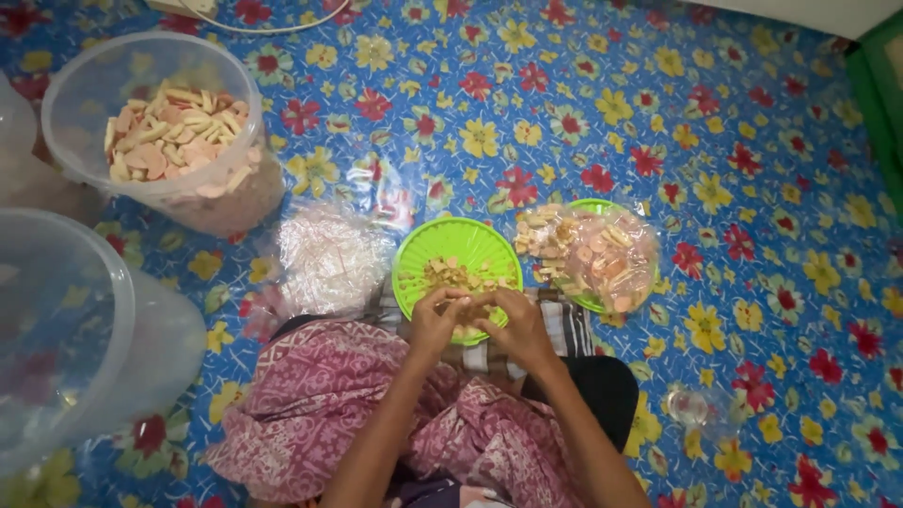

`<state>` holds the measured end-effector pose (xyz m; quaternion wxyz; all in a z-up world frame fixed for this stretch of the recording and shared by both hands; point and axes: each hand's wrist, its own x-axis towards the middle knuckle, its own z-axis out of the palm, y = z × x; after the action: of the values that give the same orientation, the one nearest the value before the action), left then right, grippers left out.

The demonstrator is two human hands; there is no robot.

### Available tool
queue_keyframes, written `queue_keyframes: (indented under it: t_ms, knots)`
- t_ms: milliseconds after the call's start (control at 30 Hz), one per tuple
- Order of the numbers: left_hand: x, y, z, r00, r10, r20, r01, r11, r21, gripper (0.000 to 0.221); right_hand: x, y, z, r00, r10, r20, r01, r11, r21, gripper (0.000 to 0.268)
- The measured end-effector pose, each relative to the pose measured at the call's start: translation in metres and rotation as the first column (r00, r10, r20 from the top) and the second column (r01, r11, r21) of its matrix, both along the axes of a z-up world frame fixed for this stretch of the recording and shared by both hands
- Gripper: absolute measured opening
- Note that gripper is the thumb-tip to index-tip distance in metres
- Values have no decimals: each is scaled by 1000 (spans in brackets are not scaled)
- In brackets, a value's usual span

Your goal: Packaging small food slices into individual plastic bags.

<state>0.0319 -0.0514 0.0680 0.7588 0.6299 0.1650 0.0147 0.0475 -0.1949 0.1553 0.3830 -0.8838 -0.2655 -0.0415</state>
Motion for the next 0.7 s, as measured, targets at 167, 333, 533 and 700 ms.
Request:
queue_keyframes:
  t_ms: [167,333,533,700]
  knots:
    - [-3,-3,11,998,-33,54,32,999,17,11,-9,0,-3,994,-84,70,85,996,-2,31]
    - [-10,0,27,992,-95,87,92,995,35,14,-18,-6,9,995,-92,34,92,996,-10,34]
    - [-13,2,20,990,-93,105,89,995,45,12,-22,-10,6,995,-52,85,63,990,-128,38]
    - [-14,3,15,997,-14,81,20,998,-65,13,-22,-9,7,995,-79,66,79,997,12,41]
